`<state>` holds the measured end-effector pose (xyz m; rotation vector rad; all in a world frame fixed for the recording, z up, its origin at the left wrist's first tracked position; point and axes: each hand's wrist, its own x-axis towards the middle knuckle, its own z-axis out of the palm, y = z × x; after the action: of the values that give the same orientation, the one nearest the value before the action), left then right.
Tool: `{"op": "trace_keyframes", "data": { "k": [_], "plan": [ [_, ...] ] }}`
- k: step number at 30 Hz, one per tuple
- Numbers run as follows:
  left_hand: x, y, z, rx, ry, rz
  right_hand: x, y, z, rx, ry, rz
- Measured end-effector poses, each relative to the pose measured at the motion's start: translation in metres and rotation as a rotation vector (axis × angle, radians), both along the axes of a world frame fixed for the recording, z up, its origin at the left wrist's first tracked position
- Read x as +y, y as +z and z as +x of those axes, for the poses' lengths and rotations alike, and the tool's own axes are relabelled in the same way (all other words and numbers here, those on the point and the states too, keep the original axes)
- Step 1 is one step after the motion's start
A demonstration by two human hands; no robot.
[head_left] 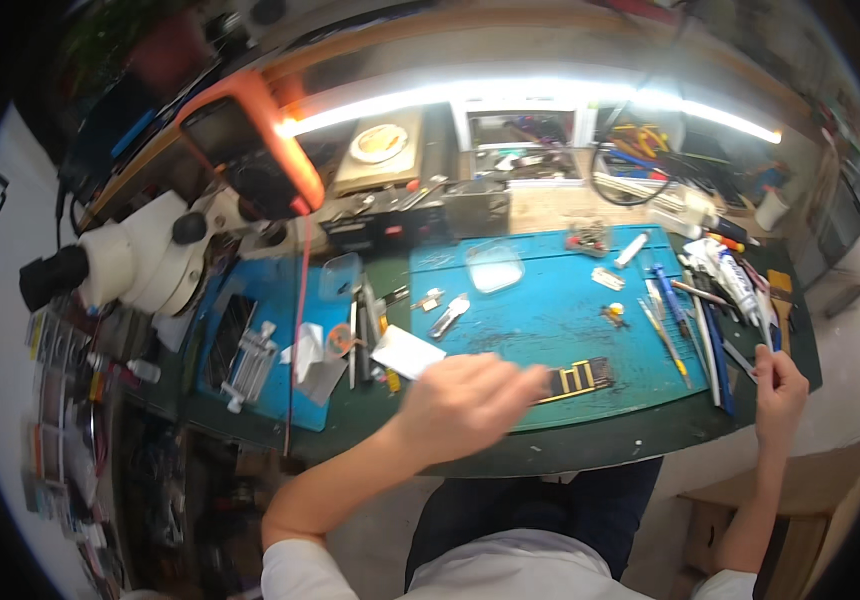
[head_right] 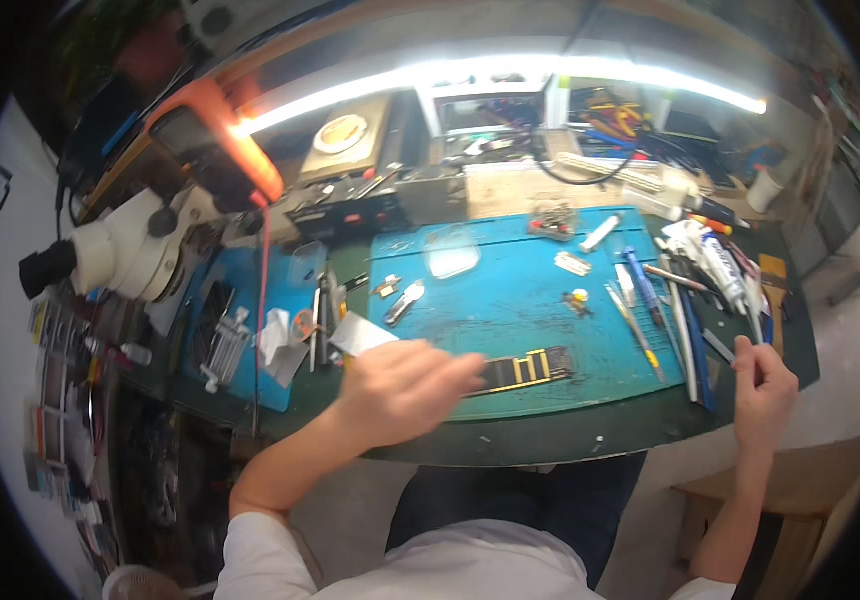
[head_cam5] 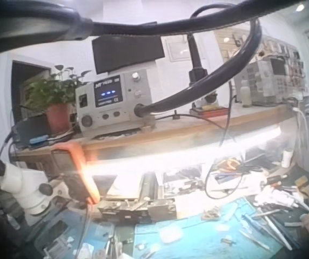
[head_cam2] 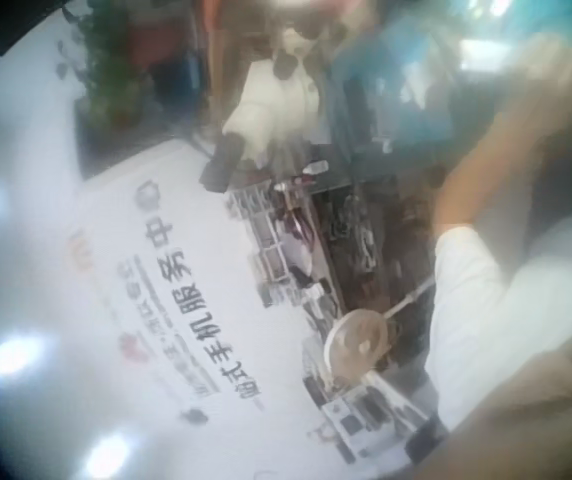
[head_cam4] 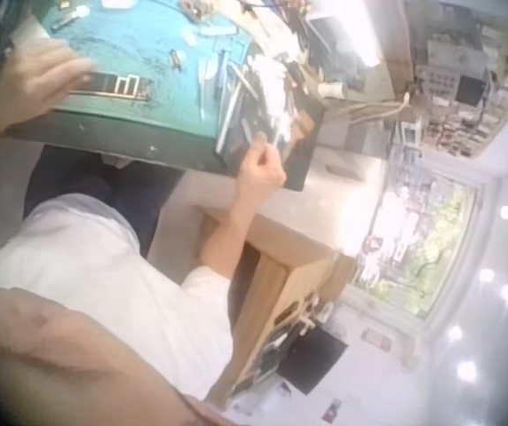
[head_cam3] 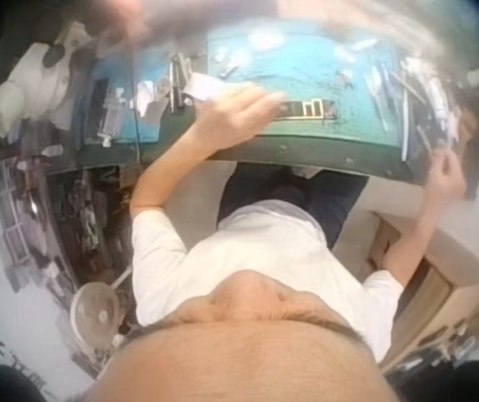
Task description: The person handles a smartphone with a cracked screen, then picks up and manipulates a small electronic component, possibly a connector or ribbon cable, on a cluttered workbench. The person also briefly handles a small orange box and a tube of adhesive.
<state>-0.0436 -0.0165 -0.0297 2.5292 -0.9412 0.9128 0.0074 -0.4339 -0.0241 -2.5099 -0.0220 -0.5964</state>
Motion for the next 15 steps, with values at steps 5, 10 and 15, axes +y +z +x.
{"op": "trace_keyframes", "data": {
  "k": [5, 10, 15],
  "plan": [
    [0.059, -0.019, -0.037, 0.037, 0.252, -0.062, 0.011, -0.006, 0.002, -0.121, -0.047, 0.022],
    [0.076, -0.046, -0.057, -0.042, 0.378, -0.323, 0.015, -0.013, -0.012, 0.034, 0.114, 0.035],
    [0.082, -0.056, -0.056, -0.028, 0.55, -0.414, 0.014, -0.029, -0.022, 0.004, 0.117, 0.077]
  ]
}}
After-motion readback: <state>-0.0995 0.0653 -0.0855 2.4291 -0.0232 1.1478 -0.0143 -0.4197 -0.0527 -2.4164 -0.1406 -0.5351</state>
